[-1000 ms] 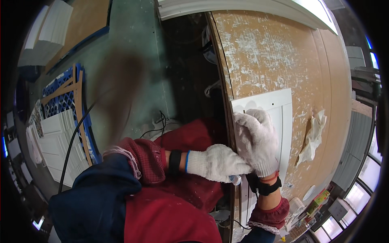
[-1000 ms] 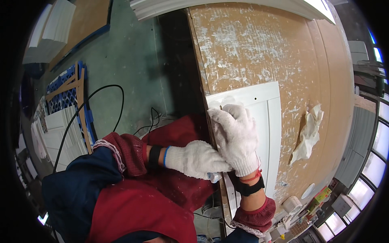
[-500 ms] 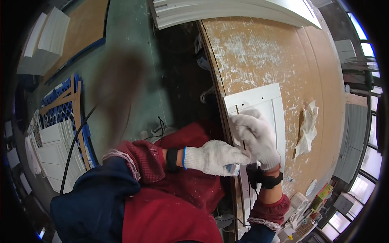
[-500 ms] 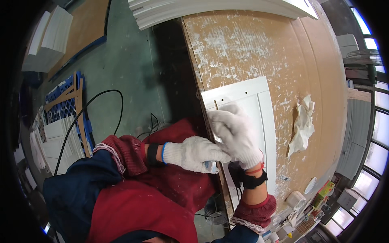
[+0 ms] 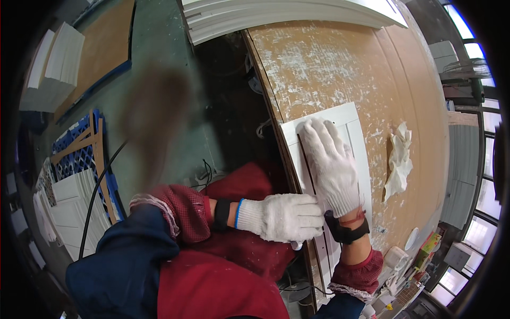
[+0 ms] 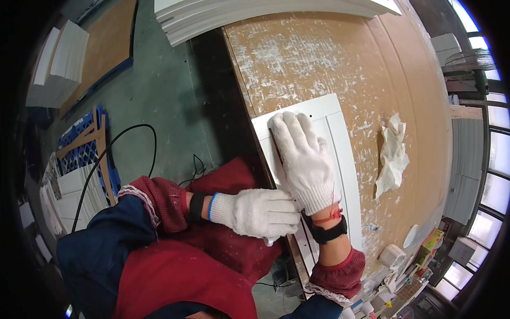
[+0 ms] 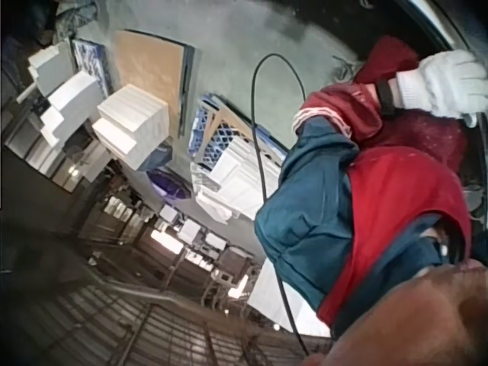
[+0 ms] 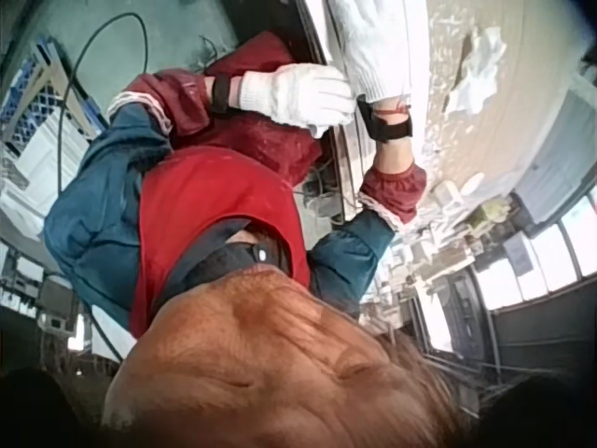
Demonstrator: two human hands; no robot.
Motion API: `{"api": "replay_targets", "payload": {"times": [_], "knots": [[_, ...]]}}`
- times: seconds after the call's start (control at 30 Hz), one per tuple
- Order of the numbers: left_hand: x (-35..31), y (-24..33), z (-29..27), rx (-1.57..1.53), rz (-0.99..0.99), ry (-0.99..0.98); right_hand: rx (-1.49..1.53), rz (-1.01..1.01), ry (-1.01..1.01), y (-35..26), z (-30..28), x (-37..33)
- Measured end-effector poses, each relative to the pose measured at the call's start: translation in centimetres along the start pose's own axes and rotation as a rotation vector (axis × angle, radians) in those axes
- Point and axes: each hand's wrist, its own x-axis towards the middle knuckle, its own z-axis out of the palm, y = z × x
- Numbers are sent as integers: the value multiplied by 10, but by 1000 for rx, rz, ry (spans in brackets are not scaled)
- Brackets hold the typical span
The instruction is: Applying filler to the joints of a white furniture panel and cleaning off the excess with a cloth and a scraper.
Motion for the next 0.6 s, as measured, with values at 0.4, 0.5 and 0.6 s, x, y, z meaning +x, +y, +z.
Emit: {"api": "replay_targets", "payload": {"times": [0.4,0.5,0.6], "knots": [[-4,-2,26,154,-164,-58,-135,-119,-134,-10,6,35],[0,-8,29,197,-117,56,-168,-169,-96,5,12,37],[4,-9,32,224,-105,33,-241,-73,-158,41,4,33]]}}
